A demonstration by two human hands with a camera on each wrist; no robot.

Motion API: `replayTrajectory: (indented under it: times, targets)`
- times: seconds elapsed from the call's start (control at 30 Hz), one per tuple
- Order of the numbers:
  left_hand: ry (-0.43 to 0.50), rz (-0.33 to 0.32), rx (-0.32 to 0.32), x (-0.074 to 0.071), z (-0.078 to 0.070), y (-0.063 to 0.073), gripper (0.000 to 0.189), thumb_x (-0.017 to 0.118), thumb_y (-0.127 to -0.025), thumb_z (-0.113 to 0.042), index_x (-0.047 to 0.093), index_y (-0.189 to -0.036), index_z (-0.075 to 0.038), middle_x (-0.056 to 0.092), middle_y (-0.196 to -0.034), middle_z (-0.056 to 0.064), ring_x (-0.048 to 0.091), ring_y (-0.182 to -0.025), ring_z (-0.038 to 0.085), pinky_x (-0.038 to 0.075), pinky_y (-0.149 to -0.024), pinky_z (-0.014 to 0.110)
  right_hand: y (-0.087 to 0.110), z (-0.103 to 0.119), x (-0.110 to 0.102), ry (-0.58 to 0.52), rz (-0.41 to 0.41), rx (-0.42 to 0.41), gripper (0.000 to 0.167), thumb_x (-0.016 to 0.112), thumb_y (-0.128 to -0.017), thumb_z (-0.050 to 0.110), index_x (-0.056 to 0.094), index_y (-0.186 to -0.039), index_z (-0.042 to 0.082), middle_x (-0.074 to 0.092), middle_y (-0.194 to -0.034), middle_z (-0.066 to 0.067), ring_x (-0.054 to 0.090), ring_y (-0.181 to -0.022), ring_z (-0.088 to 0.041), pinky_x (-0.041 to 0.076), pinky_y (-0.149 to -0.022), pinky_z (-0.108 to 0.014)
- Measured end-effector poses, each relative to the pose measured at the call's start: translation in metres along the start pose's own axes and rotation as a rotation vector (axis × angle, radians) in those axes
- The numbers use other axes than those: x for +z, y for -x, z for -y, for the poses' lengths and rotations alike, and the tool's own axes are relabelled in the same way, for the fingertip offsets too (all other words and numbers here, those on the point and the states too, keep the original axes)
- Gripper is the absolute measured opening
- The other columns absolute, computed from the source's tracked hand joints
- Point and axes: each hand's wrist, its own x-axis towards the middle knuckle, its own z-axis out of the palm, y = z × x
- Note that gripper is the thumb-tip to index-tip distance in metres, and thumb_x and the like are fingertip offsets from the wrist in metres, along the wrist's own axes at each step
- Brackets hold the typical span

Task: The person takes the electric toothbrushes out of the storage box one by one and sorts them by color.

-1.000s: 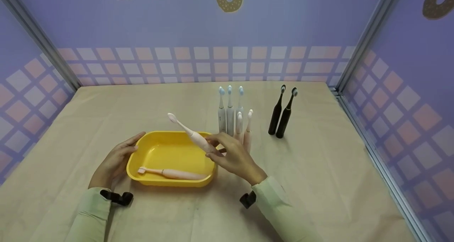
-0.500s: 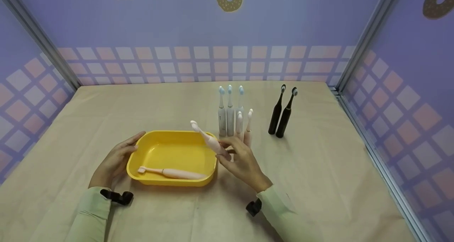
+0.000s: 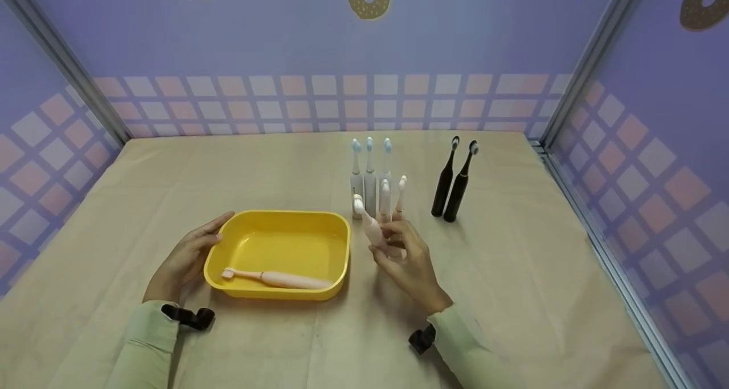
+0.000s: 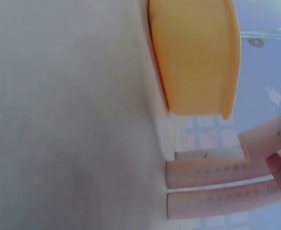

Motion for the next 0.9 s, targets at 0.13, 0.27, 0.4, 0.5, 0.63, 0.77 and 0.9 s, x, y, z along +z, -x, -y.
replayTrajectory:
  times: [0.13,0.27,0.4,0.5,0.63,0.77,0.9]
  targets:
    - [0.007,0.002,-0.003,0.001,-0.001,0.000,0.057,0.037,-0.100,-0.005,0.022,-0.154,-0.009,0.017,-0.161,0.005,0.022,-0.147,0.022,0.028,-0.116,0.036,0.002,-0.002,-0.006,0.029,-0.062,0.048,0.041,0.071,-0.068,-0.022,0.057,-0.105,-0.011,0.060,-0.105,0.005,0.060,-0.098,-0.003,0.056,-0.078,-0.018]
    - [-0.005,-0.002,-0.002,0.001,-0.001,-0.001,0.057,0.038,-0.100,-0.005,0.022,-0.154,-0.009,0.018,-0.161,0.005,0.023,-0.147,0.023,0.032,-0.114,0.033,0.002,-0.004,-0.013,0.044,-0.096,0.072,0.040,0.071,-0.069,-0.021,0.057,-0.106,-0.011,0.059,-0.104,0.007,0.058,-0.098,-0.004,0.056,-0.078,-0.018]
    - [-0.003,0.005,0.005,0.000,0.000,0.000,0.057,0.036,-0.099,-0.003,0.020,-0.154,-0.009,0.019,-0.161,0.007,0.024,-0.146,0.024,0.035,-0.113,0.031,0.004,-0.007,-0.018,0.066,-0.115,0.093,0.041,0.071,-0.069,-0.022,0.058,-0.106,-0.010,0.058,-0.104,0.005,0.058,-0.097,-0.003,0.055,-0.078,-0.016]
    - [0.010,0.010,0.007,0.000,0.000,0.001,0.057,0.035,-0.100,-0.003,0.020,-0.154,-0.008,0.018,-0.161,0.007,0.023,-0.147,0.024,0.033,-0.114,0.032,0.004,-0.010,-0.021,0.072,-0.132,0.119,0.042,0.071,-0.069,-0.021,0.058,-0.107,-0.010,0.059,-0.105,0.006,0.058,-0.097,-0.003,0.055,-0.077,-0.016]
    - [0.020,0.010,0.003,0.000,0.000,0.001,0.057,0.035,-0.100,-0.004,0.020,-0.155,-0.009,0.019,-0.161,0.007,0.023,-0.147,0.023,0.031,-0.115,0.034,0.005,-0.013,-0.025,0.087,-0.147,0.161,0.042,0.071,-0.071,-0.019,0.056,-0.109,-0.011,0.058,-0.106,0.011,0.058,-0.096,-0.002,0.055,-0.077,-0.016]
    - [0.035,0.013,-0.005,0.001,0.001,0.001,0.057,0.036,-0.100,-0.004,0.020,-0.155,-0.011,0.020,-0.161,0.005,0.024,-0.146,0.022,0.031,-0.115,0.034,0.006,-0.017,-0.028,0.088,-0.158,0.206,0.042,0.070,-0.072,-0.020,0.055,-0.111,-0.012,0.057,-0.106,0.014,0.058,-0.096,-0.001,0.055,-0.077,-0.016]
    - [0.049,0.010,-0.006,0.001,0.001,0.001,0.057,0.037,-0.100,-0.004,0.021,-0.155,-0.011,0.020,-0.161,0.005,0.026,-0.146,0.022,0.031,-0.115,0.034,0.002,-0.009,-0.029,0.070,-0.169,0.226,0.041,0.069,-0.072,-0.021,0.052,-0.109,-0.016,0.057,-0.105,0.013,0.058,-0.095,-0.003,0.055,-0.076,-0.016]
